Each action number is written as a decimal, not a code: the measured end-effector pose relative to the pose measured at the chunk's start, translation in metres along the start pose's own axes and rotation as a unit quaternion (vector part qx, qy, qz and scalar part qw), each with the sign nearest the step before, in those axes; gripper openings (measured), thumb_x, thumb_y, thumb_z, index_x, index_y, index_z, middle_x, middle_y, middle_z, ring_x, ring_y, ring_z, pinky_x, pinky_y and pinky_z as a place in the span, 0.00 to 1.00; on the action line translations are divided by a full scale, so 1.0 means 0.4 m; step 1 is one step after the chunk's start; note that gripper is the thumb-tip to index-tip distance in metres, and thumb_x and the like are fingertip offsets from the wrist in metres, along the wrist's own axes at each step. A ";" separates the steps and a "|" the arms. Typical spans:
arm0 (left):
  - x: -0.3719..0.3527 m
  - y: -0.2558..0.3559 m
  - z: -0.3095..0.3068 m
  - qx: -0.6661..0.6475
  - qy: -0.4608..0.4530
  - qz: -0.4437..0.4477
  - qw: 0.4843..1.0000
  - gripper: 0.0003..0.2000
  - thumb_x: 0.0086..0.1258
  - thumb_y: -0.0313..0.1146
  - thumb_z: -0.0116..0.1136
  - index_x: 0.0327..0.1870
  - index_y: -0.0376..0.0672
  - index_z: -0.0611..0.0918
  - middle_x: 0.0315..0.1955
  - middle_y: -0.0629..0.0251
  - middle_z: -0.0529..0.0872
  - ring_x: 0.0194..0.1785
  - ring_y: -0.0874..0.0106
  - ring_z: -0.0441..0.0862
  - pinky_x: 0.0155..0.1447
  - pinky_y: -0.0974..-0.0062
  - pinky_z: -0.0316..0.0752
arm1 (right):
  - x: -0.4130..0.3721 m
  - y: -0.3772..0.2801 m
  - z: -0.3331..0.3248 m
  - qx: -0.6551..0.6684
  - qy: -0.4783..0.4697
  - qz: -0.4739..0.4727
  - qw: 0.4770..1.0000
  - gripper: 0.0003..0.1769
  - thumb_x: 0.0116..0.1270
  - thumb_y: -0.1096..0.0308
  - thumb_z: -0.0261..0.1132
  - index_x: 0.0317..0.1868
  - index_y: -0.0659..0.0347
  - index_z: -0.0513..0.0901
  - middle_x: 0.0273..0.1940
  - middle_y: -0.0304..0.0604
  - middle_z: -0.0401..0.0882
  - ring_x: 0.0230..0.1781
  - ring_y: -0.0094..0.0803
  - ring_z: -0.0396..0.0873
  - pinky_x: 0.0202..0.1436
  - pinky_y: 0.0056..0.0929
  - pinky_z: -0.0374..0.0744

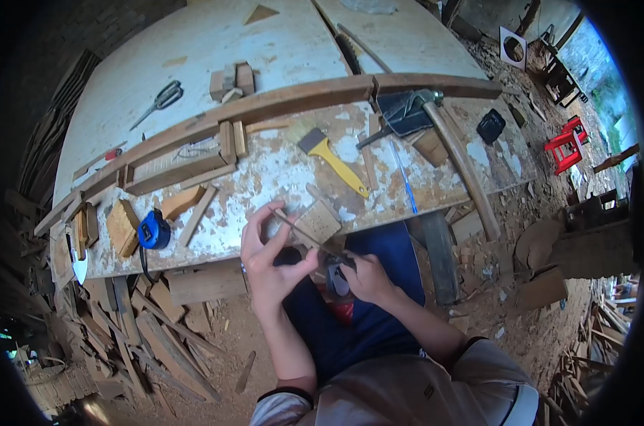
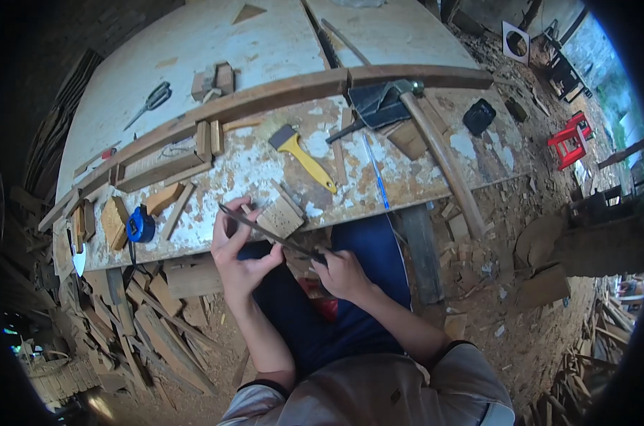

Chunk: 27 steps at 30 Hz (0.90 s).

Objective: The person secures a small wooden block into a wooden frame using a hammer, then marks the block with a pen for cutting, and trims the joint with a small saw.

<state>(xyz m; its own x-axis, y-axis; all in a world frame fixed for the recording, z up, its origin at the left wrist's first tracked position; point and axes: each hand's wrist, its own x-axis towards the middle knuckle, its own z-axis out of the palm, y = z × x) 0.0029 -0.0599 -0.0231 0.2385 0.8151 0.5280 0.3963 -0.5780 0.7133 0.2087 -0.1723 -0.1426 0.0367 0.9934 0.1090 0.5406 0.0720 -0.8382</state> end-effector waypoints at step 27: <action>0.016 -0.004 -0.004 0.010 0.006 0.021 1.000 0.31 0.41 0.30 0.83 0.56 0.41 0.95 0.62 0.53 0.88 0.63 0.54 0.87 0.69 0.58 0.81 | 0.009 0.052 0.006 -0.005 0.036 -0.031 0.999 0.16 0.75 0.72 0.69 0.57 0.76 0.87 0.35 0.67 0.87 0.36 0.64 0.90 0.39 0.53 0.86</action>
<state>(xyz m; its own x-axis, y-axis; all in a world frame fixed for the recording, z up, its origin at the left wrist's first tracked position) 0.0022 -0.0537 -0.0202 0.2448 0.7899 0.5623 0.4041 -0.6103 0.6813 0.2180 -0.1669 -0.1611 0.0624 0.9779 0.1993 0.5526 0.1324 -0.8229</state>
